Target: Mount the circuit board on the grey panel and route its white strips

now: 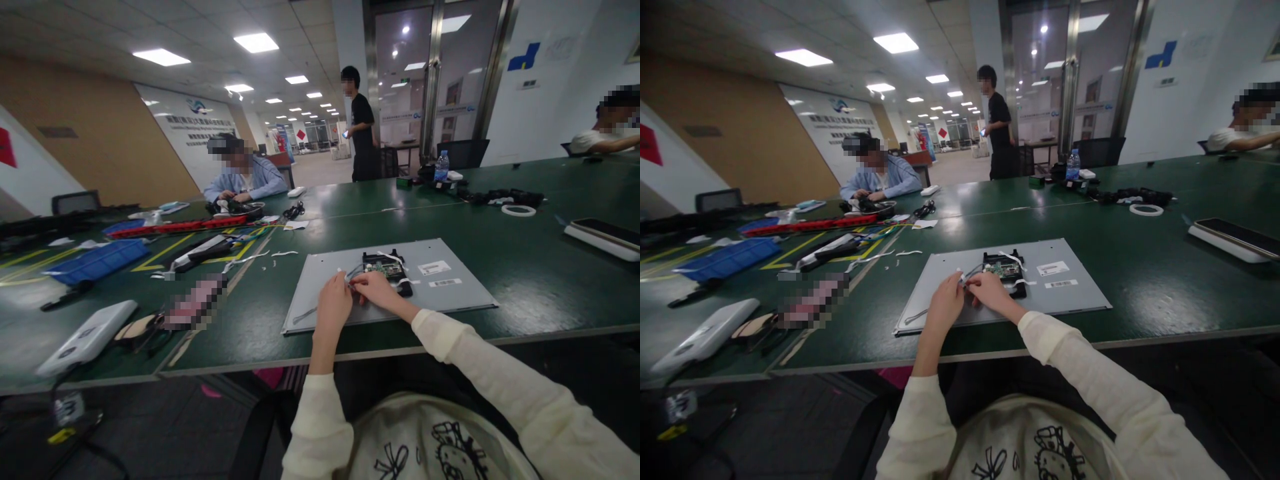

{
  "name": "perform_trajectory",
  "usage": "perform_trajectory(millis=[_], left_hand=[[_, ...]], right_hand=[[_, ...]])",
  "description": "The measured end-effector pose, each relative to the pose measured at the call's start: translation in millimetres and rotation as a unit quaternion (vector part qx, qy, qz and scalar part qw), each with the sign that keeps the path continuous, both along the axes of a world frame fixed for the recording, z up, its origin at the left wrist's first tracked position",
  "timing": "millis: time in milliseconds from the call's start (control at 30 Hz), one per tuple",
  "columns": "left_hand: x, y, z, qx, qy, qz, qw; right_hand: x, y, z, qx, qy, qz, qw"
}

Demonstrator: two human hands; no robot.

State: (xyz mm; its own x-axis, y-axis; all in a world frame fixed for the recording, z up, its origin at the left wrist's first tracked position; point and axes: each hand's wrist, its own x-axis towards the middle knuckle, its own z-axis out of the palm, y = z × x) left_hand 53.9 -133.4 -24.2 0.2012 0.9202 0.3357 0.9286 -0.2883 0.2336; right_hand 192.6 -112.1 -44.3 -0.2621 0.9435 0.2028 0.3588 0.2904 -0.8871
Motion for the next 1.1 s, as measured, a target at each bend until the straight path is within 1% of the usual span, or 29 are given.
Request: perform_trajectory(millis=[100,167,333,433,667,833,900,1000,1067,1100], left_hand=[[5.3,3.4,6.3,-0.059,0.036,0.030,0.997],[7.4,4.1,8.4,-0.072,0.058,0.048,0.995],[8.8,5.8,11.0,-0.070,0.089,0.070,0.991],[8.9,10.2,13.7,-0.080,0.107,0.079,0.988],[3.4,15.7,11.0,-0.070,0.108,0.063,0.990],[1.4,14.4,9.4,-0.069,0.097,0.058,0.991],[0.5,14.8,8.8,-0.068,0.088,0.054,0.992],[-1.9,15.7,6.3,-0.067,0.078,0.049,0.993],[-4.1,15.8,3.8,-0.070,0.074,0.041,0.994],[-5.3,15.6,2.5,-0.073,0.072,0.036,0.994]], right_hand=[[0.2,1.2,0.6,-0.006,-0.002,0.009,1.000],[0.3,1.6,0.9,-0.009,-0.004,0.013,1.000],[1.6,3.8,0.5,-0.020,-0.004,0.010,1.000],[3.5,7.4,0.1,-0.045,0.002,0.029,0.999],[8.5,10.4,0.3,-0.123,0.035,0.072,0.989],[13.5,2.4,3.1,-0.153,0.038,0.089,0.984],[15.3,-2.5,6.4,-0.152,0.028,0.091,0.984],[15.9,-14.5,11.6,-0.130,0.005,0.084,0.988],[14.6,-27.3,12.7,-0.087,-0.031,0.062,0.994],[13.6,-35.1,12.0,-0.050,-0.059,0.042,0.996]])
